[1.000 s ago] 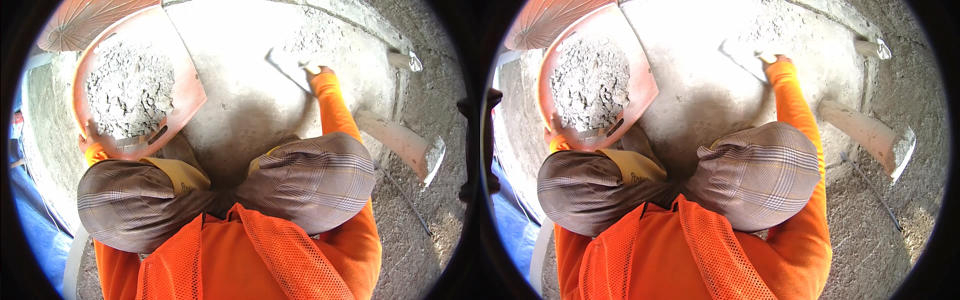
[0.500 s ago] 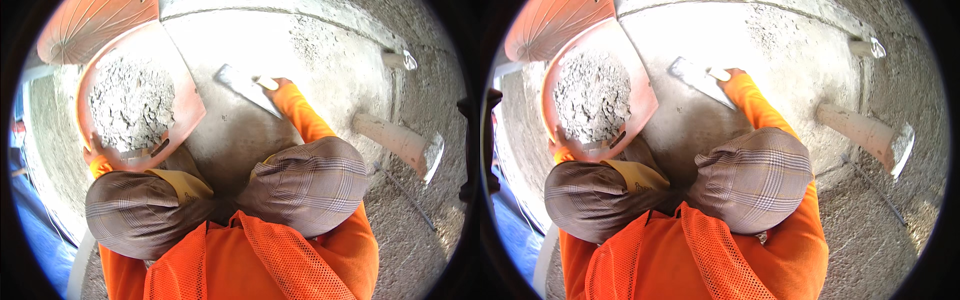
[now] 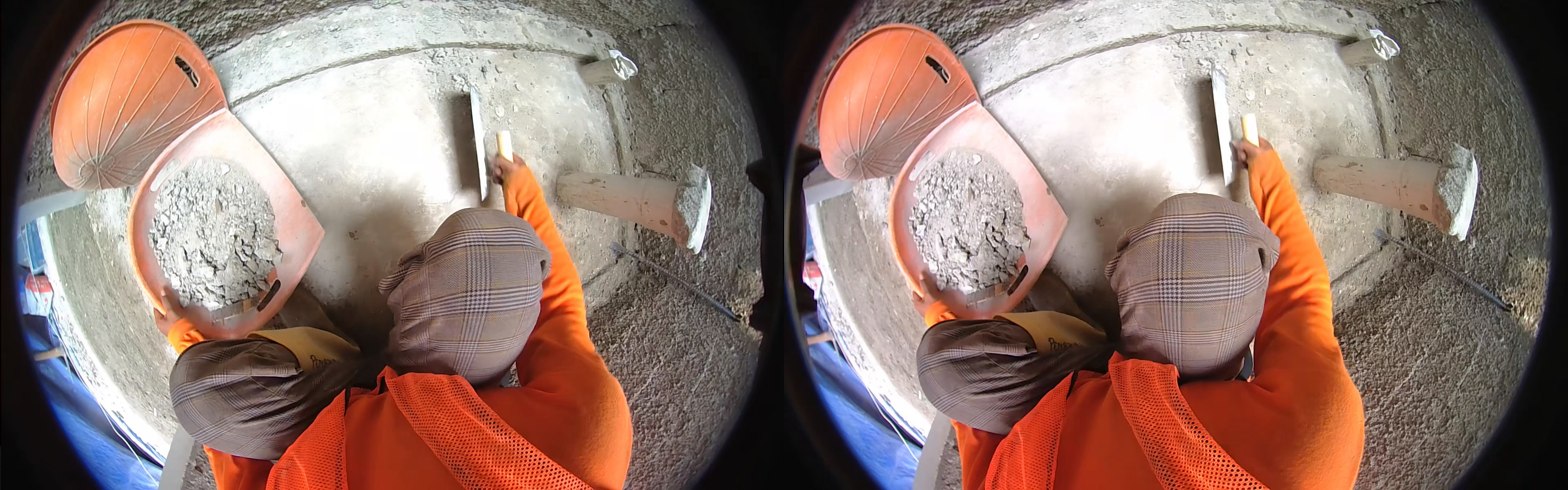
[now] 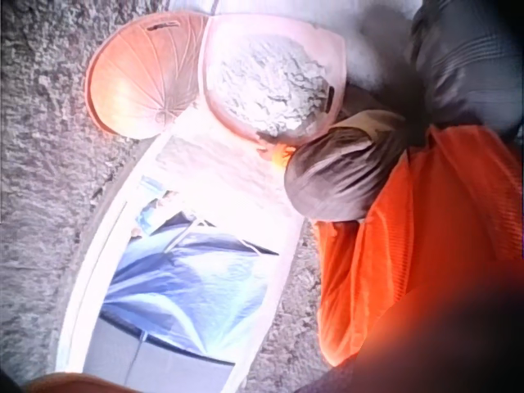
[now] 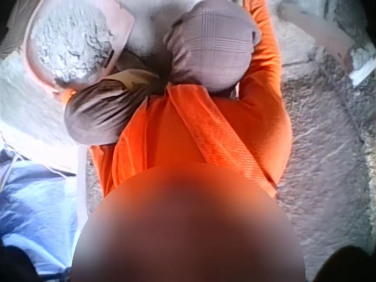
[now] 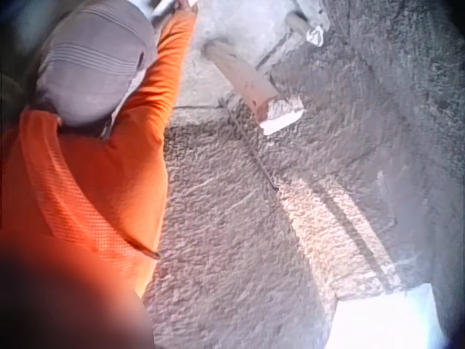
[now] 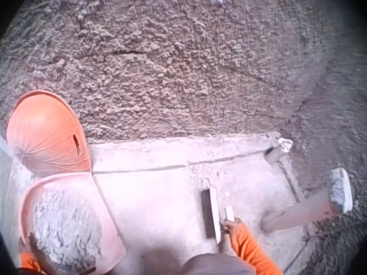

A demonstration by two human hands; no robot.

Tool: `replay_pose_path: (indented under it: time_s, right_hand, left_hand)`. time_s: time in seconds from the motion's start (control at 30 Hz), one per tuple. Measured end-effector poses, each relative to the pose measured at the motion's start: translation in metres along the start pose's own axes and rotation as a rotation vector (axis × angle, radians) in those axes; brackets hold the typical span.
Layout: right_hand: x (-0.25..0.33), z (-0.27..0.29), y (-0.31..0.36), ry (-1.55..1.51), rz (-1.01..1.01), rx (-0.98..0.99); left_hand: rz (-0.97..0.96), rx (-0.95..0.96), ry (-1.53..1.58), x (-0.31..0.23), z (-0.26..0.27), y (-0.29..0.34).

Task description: The person scoops cement from a pink basin using a trowel and applies it to a concrete floor. They then use the trowel to smooth and level the surface, repeatedly spreading and finishing the material.

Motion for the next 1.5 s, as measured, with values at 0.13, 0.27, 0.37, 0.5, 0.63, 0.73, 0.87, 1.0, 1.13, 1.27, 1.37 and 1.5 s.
replay_pose_path:
  time_s: [0.13, 0.27, 0.37, 0.5, 0.63, 0.73, 0.87, 1.0, 1.13, 1.27, 1.37, 1.5]
  right_hand:
    - [-0.056, 0.009, 0.109, 0.071, 0.147, -0.226]
    - [-0.132, 0.035, 0.171, -0.004, 0.029, -0.293]
    - [-0.18, 0.05, 0.178, 0.019, -0.239, -0.423]
    - [-0.154, 0.049, 0.128, 0.414, -0.175, -0.443]
    - [-0.055, 0.018, 0.02, 0.472, -0.159, -0.389]
    - [0.027, -0.02, -0.061, 0.628, -0.111, -0.398]
    - [0.08, -0.048, -0.128, 0.493, -0.083, -0.424]
    - [0.061, -0.05, -0.145, 0.341, 0.016, -0.421]
    - [0.044, -0.049, -0.141, 0.189, 0.13, -0.383]
    - [0.075, -0.052, -0.098, 0.372, 0.194, -0.421]
    - [0.101, -0.08, -0.035, 0.64, 0.226, -0.379]
    - [0.108, -0.165, 0.037, 0.914, 0.331, -0.124]
  left_hand:
    - [0.108, 0.087, -0.101, -0.003, -0.006, 0.0]
    - [0.199, 0.028, 0.255, -0.01, -0.011, 0.002]
    - [0.084, 0.335, 0.088, -0.028, -0.016, 0.004]
    - [0.727, 0.481, 0.542, -0.02, -0.003, 0.02]
    - [0.485, 0.658, 0.477, -0.039, 0.002, -0.006]
    - [0.336, 0.704, 0.43, -0.052, -0.003, -0.005]
    - [0.08, 0.741, 0.287, -0.095, -0.041, 0.022]
    - [0.028, 0.86, 0.312, -0.143, -0.101, 0.052]
    - [0.034, 0.885, 0.304, -0.16, -0.15, 0.087]
    - [0.086, 0.934, 0.326, -0.171, -0.176, 0.09]
    - [0.115, 0.964, 0.37, -0.176, -0.181, 0.09]
    - [0.109, 0.99, 0.396, -0.179, -0.179, 0.093]
Point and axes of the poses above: each hand's wrist, its own y-axis away from the middle knuckle, its own z-axis out of the back of the hand, x = y × z, the point moved 4 cm from there along -y, towards the middle knuckle, and after that the axes turned 12 degrees about x, right-handed, at the moved point
